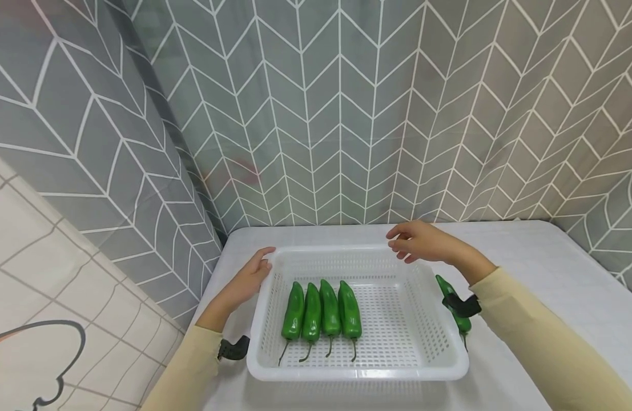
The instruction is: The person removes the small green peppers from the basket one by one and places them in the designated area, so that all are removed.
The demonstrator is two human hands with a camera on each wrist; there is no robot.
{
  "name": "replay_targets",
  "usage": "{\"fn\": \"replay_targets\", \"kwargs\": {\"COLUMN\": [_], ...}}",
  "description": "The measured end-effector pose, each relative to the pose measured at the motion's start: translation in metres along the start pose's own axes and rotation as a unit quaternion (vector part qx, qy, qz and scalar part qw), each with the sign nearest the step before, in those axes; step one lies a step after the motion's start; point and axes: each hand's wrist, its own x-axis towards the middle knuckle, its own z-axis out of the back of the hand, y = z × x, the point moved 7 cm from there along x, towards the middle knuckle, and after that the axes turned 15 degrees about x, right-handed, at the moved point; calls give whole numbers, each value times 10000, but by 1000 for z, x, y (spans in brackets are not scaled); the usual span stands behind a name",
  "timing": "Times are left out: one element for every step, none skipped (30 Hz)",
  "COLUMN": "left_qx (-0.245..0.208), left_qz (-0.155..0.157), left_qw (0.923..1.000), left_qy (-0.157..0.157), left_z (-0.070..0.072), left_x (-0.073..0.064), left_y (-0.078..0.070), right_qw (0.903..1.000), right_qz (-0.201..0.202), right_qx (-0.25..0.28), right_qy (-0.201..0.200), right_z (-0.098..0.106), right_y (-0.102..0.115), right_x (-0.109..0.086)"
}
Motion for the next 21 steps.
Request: {"fn": "replay_targets", "kwargs": {"left_qx": [18, 19, 9, -6, -32, -38, -71, -99, -113, -126, -137, -131, -131, -112, -112, -108, -115, -108, -115, -108, -128], "left_qz": [5, 42, 48, 47, 41, 48, 31, 18, 15, 2, -12, -24, -38, -48, -53, -65, -55, -45, -26, -7, 9], "left_qw": [10000, 10000, 10000, 10000, 9999, 9999, 9999, 9998, 9998, 9998, 9998, 9999, 9999, 9999, 9999, 9999, 9999, 9999, 9999, 9999, 9999], "left_qy": [2, 20, 49, 85, 117, 142, 152, 158, 150, 138, 120, 102, 88, 73, 59, 51, 45, 44, 47, 56, 71], "left_z": [0, 0, 1, 2, 2, 3, 2, 2, 1, 1, 1, 0, 0, -1, -1, -1, -1, -1, -1, -1, -1], "left_x": [0, -1, -3, -4, -5, -5, -5, -4, -3, -1, 0, 1, 2, 3, 4, 4, 4, 4, 4, 4, 4], "left_y": [-1, -4, -8, -11, -14, -16, -15, -12, -8, -5, -2, 1, 4, 6, 7, 8, 9, 10, 10, 10, 9], "right_qw": [10000, 10000, 10000, 10000, 9999, 9999, 9999, 9998, 9998, 9997, 9997, 9997, 9997, 9996, 9995, 9994, 9992, 9991, 9989, 9987, 9986], "right_qz": [-1, 14, 23, 43, 65, 71, 71, 65, 53, 49, 17, -17, -44, -68, -88, -117, -150, -168, -197, -219, -229], "right_qx": [1, -2, 6, 18, 32, 50, 85, 98, 115, 125, 141, 157, 164, 173, 195, 221, 248, 269, 283, 307, 313], "right_qy": [7, 19, 36, 56, 80, 98, 131, 157, 176, 192, 193, 191, 194, 202, 226, 244, 262, 280, 308, 339, 362], "right_z": [-1, -1, -2, -3, -4, -5, -7, -8, -10, -11, -12, -14, -15, -17, -19, -21, -22, -24, -27, -28, -30], "right_y": [0, 0, 0, 1, 1, 1, 1, 1, 1, 1, 1, 0, 0, 0, 0, 0, -1, -1, -1, -2, -2], "right_x": [1, 2, 3, 4, 4, 5, 6, 7, 8, 9, 10, 11, 12, 13, 14, 15, 16, 17, 18, 19, 20]}}
